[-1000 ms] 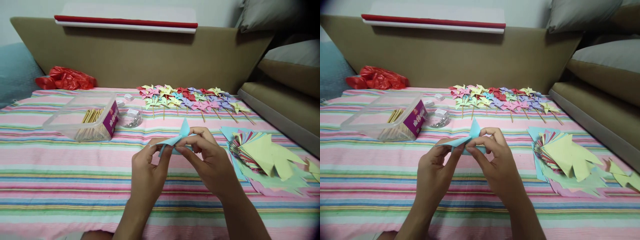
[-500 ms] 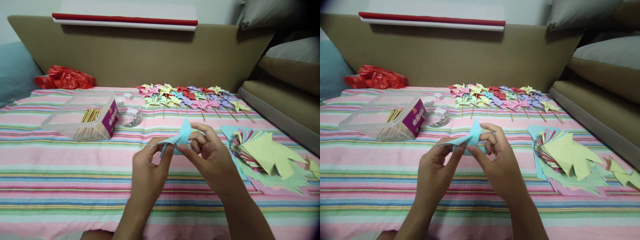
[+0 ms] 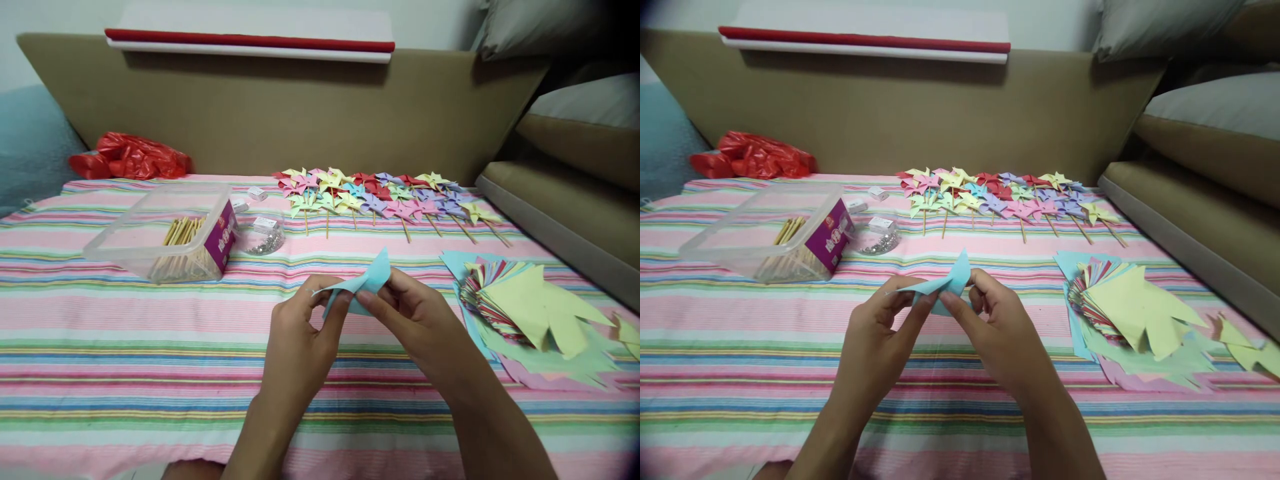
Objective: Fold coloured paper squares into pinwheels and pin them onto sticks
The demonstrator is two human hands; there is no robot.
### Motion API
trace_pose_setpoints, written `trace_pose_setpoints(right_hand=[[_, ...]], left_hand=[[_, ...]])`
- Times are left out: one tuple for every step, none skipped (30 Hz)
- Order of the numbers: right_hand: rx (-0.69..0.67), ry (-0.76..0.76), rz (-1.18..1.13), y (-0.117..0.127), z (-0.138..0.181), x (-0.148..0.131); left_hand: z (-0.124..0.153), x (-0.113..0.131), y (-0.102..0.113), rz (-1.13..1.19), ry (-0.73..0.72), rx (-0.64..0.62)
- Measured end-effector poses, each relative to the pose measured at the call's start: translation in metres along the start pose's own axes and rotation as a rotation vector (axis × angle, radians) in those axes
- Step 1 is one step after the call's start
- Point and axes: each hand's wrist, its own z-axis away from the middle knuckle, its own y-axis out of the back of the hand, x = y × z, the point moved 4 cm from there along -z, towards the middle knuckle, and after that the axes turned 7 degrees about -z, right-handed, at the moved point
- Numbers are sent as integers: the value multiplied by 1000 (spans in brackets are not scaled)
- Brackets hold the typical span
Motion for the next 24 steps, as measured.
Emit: trace_pose_setpoints(right_hand=[[5,-6,-1,0,0,1],[8,-8,-3,1,0,1],[10,-7,-6,1,-1,1],[9,-3,-11,1,-1,1],[5,3,-19,1,-1,1],[1,10,-27,2,-1,1],[-2,14,-36,2,-1,2],[-2,14,-44,2,-1,2],[0,12,-51,3,-2,3],[2,10,-58,3,-2,4],[4,6,-65,3,-2,5],[4,1,-71,3,-2,5],[6,-5,-77,3,-2,6],[6,-11,-83,3,-3,7],[5,-16,-92,2,-3,8],[2,-20,-103,2,-3,9],[-2,-22,-115,2,-3,9],[-6,-22,-129,2,-4,10],[-8,-21,-144,2,-4,10],[-10,-21,-156,2,-4,11],[-8,-20,-169,3,-5,11],[-9,-19,-182,3,-5,11],[-11,-18,-196,3,-5,11],[-14,-18,-209,2,-6,12]], left_hand=[[0,0,0,3,-1,-6],[0,-1,-1,7,0,-14],[0,-1,-1,11,4,-21],[0,-1,-2,12,10,-27],[0,-2,-2,14,16,-32],[0,-2,-2,15,23,-36],[0,-2,-2,20,28,-39],[0,-2,-3,25,28,-44],[0,-2,-2,28,24,-48],[0,-2,-2,28,15,-52],[0,-2,-2,22,5,-55],[0,-1,-2,6,-8,-55],[0,-1,-1,-14,-21,-54],[0,0,-1,-34,-33,-51],[0,0,0,-50,-43,-50],[0,0,0,-61,-48,-49],[0,0,0,-64,-47,-49],[0,-1,0,-60,-41,-54],[1,-1,0,-54,-34,-59],[1,-2,0,-49,-30,-63],[1,-3,0,-44,-28,-67],[1,-3,0,-41,-29,-69],[1,-3,0,-40,-31,-72],[2,-3,0,-40,-31,-74]])
